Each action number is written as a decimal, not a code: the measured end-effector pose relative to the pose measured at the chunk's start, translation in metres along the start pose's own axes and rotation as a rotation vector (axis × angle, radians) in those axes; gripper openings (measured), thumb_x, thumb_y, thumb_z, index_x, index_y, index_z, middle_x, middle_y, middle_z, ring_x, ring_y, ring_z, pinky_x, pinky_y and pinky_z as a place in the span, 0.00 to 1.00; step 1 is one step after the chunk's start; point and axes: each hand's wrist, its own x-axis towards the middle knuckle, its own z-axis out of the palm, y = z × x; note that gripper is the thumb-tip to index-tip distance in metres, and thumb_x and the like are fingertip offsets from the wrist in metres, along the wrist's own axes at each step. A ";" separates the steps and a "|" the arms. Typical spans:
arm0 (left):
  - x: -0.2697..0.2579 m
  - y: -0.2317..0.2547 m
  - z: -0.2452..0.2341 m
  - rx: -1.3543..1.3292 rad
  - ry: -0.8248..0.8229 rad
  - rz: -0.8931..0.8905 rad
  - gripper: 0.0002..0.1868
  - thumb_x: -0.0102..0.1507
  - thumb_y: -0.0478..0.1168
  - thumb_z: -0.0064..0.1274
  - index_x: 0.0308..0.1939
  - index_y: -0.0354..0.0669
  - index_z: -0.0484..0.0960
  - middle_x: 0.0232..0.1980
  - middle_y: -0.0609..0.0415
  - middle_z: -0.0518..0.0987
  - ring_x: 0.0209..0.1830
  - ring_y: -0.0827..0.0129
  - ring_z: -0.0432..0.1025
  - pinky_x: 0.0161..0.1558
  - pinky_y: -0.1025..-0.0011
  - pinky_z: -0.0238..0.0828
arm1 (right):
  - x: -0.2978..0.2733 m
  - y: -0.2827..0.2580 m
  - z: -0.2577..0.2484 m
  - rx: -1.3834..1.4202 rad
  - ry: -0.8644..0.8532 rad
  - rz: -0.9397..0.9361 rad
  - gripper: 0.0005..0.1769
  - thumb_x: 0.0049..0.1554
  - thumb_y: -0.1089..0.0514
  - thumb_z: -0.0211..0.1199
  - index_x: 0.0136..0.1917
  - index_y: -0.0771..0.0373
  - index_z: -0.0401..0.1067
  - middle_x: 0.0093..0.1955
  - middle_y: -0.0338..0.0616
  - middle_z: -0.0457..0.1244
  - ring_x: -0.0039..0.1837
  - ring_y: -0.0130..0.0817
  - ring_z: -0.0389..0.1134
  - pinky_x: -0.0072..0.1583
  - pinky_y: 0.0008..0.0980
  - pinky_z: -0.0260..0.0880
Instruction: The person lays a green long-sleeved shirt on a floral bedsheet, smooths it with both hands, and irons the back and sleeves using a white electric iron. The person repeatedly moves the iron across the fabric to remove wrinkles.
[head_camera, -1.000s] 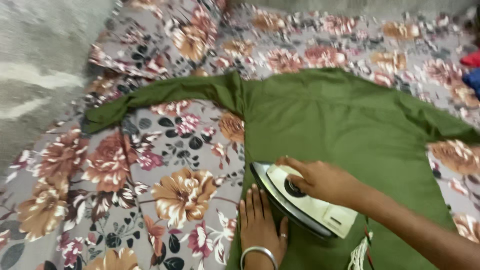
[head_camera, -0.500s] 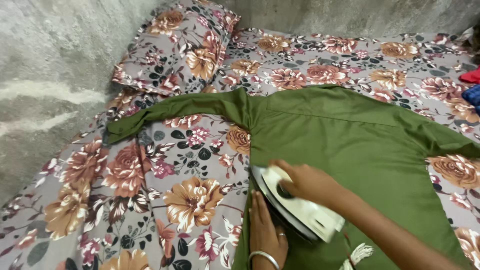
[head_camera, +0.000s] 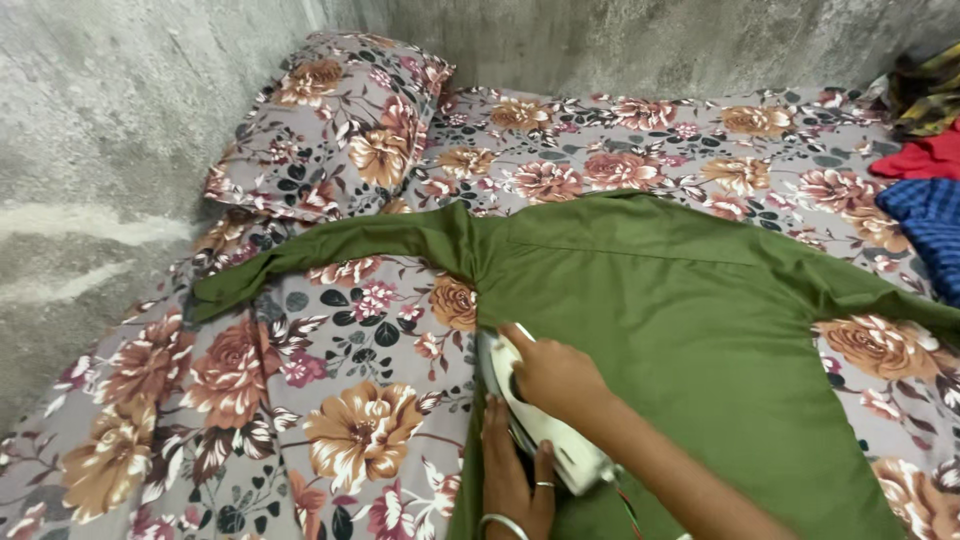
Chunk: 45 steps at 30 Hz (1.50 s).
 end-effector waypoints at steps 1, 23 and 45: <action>0.002 0.000 0.001 0.009 -0.022 0.009 0.47 0.67 0.56 0.45 0.78 0.27 0.46 0.82 0.28 0.47 0.82 0.36 0.42 0.77 0.46 0.33 | -0.008 0.006 -0.004 -0.002 -0.034 -0.002 0.36 0.56 0.54 0.57 0.76 0.45 0.53 0.45 0.56 0.69 0.50 0.57 0.71 0.51 0.57 0.71; -0.022 -0.048 0.050 0.657 -0.006 0.408 0.67 0.52 0.85 0.43 0.75 0.33 0.51 0.79 0.35 0.46 0.80 0.45 0.37 0.70 0.34 0.24 | -0.049 0.101 -0.018 -0.184 -0.017 0.307 0.36 0.60 0.47 0.56 0.78 0.38 0.49 0.44 0.52 0.71 0.47 0.57 0.73 0.50 0.55 0.74; 0.008 0.075 0.080 0.499 -0.705 0.161 0.54 0.62 0.66 0.46 0.77 0.31 0.44 0.84 0.36 0.36 0.82 0.44 0.28 0.74 0.42 0.18 | -0.112 0.187 -0.053 -0.123 -0.045 0.392 0.36 0.57 0.47 0.57 0.76 0.32 0.50 0.45 0.53 0.71 0.49 0.59 0.73 0.52 0.56 0.73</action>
